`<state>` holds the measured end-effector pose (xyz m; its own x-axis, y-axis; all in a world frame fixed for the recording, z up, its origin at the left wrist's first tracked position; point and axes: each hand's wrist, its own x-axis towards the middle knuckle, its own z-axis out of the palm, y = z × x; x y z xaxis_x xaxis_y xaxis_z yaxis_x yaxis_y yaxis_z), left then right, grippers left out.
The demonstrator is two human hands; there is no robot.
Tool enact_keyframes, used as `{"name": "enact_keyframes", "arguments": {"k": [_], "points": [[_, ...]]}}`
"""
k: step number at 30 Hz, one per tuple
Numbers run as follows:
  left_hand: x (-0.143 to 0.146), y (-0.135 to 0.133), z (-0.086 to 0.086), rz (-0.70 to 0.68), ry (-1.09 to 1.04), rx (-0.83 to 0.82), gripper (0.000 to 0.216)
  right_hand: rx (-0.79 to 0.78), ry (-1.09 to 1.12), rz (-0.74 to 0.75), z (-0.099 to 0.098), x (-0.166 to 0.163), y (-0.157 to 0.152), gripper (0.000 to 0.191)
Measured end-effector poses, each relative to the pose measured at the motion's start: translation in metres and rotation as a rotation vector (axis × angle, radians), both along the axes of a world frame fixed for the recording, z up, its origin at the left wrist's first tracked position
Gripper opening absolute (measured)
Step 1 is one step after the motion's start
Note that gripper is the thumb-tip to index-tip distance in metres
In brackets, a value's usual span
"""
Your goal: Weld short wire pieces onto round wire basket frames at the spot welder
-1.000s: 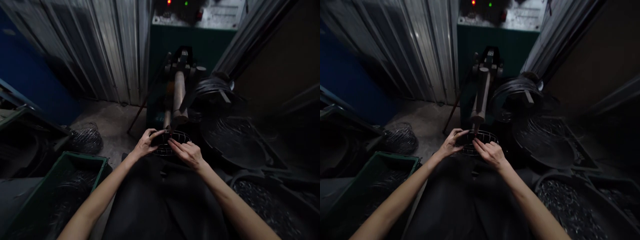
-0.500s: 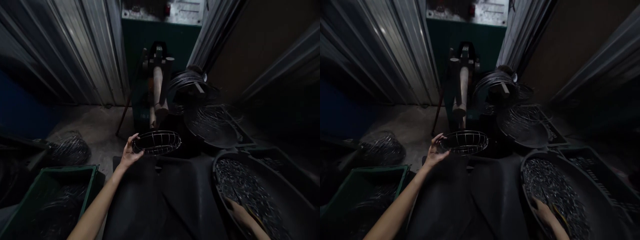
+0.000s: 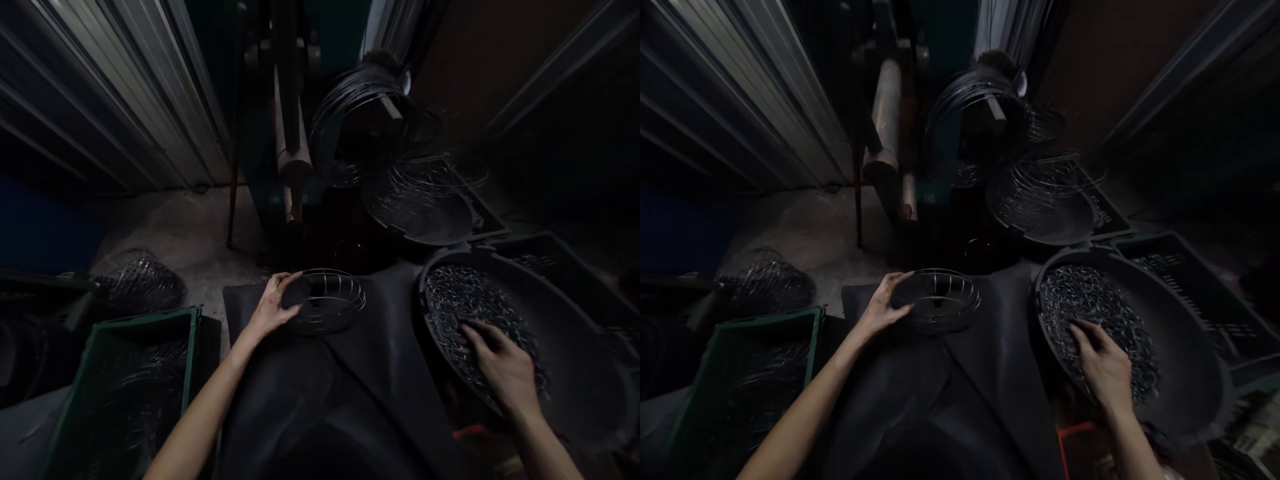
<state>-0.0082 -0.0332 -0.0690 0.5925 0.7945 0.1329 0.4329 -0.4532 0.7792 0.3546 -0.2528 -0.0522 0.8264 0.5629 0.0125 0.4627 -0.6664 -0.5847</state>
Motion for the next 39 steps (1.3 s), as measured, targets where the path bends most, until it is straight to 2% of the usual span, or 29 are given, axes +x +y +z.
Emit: {"name": "enact_keyframes", "arguments": {"k": [2,4,7,9,12,14,17,20,22,25,31,39], "points": [[0.004,-0.002,-0.003,0.018,-0.004,0.002,0.063,0.138,0.054,0.069,0.009,-0.028,0.012,0.041],[0.006,-0.003,-0.003,0.073,-0.026,0.006,0.057,0.228,0.055,0.262,0.004,-0.052,0.022,0.036],[0.007,0.001,0.004,0.13,-0.061,0.038,0.052,0.273,0.068,0.581,-0.012,-0.073,0.038,0.035],[0.008,0.006,0.013,0.132,-0.083,0.083,0.051,0.273,0.138,0.628,-0.009,-0.082,0.053,0.035],[0.012,0.018,0.032,0.125,-0.106,0.17,0.052,0.314,0.235,0.647,0.023,-0.101,0.089,0.029],[0.017,0.025,0.044,0.111,-0.086,0.219,0.051,0.366,0.261,0.783,0.051,-0.117,0.12,0.023],[0.021,0.03,0.057,0.097,-0.032,0.262,0.05,0.423,0.097,1.036,0.074,-0.138,0.163,0.019],[0.02,0.031,0.063,0.105,-0.013,0.288,0.053,0.392,-0.357,1.186,0.073,-0.147,0.19,0.025],[0.017,0.032,0.066,0.121,-0.019,0.291,0.055,0.363,-0.623,1.243,0.067,-0.148,0.198,0.029],[0.012,0.036,0.068,0.15,-0.055,0.284,0.054,0.422,-0.809,1.324,0.064,-0.145,0.203,0.031],[0.011,0.048,0.067,0.158,-0.101,0.303,0.052,0.551,-0.966,1.411,0.072,-0.141,0.217,0.041],[0.01,0.061,0.058,0.197,-0.098,0.333,0.052,0.573,-1.098,1.364,0.071,-0.144,0.231,0.03]]}}
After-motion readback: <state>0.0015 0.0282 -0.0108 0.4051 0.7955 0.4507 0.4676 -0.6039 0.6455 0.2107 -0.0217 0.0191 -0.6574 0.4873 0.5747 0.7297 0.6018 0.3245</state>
